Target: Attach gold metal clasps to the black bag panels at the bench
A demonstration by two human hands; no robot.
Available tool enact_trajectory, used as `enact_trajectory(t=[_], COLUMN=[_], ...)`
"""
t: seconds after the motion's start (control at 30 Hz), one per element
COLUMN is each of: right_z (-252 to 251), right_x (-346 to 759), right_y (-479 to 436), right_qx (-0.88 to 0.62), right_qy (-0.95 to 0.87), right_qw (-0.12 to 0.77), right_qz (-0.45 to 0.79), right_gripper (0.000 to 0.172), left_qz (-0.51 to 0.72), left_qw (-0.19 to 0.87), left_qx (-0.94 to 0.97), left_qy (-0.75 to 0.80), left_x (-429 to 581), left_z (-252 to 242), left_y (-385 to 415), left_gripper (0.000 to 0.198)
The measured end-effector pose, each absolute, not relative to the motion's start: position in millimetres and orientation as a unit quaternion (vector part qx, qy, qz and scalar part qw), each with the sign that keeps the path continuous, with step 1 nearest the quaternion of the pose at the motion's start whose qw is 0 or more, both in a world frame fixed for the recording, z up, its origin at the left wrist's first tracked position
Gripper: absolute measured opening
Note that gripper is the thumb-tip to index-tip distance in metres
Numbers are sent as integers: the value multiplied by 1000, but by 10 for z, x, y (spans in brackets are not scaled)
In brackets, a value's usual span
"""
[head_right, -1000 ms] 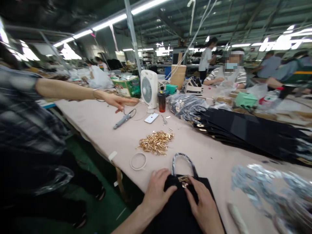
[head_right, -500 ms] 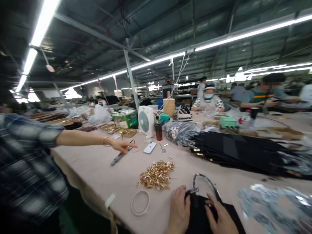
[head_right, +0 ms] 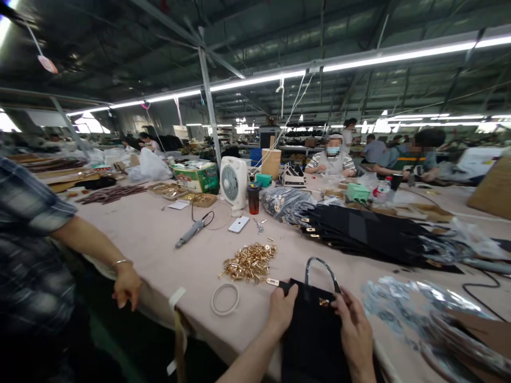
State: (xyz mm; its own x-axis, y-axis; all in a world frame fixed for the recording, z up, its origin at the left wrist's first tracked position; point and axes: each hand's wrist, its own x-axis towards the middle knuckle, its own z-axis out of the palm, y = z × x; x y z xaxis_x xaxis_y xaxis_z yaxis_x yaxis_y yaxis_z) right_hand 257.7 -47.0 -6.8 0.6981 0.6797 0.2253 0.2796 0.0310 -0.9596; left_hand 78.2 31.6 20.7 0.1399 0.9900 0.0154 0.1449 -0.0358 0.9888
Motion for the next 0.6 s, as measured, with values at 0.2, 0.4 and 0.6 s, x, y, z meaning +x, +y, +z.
enact_trajectory(t=[0.2,0.4,0.6], right_z=[-164,-109,35], right_x=[2694,2762,2709], right_y=[-488,-456,-465], right_qx=[-545,-461,-419], right_qy=[-267,-218,-203], right_qw=[766,827,858], right_qz=[212,238,219], right_gripper=[55,52,51], left_qz=[435,408,414], left_qw=[615,745,741], left_qx=[517,431,418], left_qy=[406,304,324], left_x=[867,835,833], left_z=[93,-53,-113], left_y=[399,487,516], left_gripper=[53,64,58])
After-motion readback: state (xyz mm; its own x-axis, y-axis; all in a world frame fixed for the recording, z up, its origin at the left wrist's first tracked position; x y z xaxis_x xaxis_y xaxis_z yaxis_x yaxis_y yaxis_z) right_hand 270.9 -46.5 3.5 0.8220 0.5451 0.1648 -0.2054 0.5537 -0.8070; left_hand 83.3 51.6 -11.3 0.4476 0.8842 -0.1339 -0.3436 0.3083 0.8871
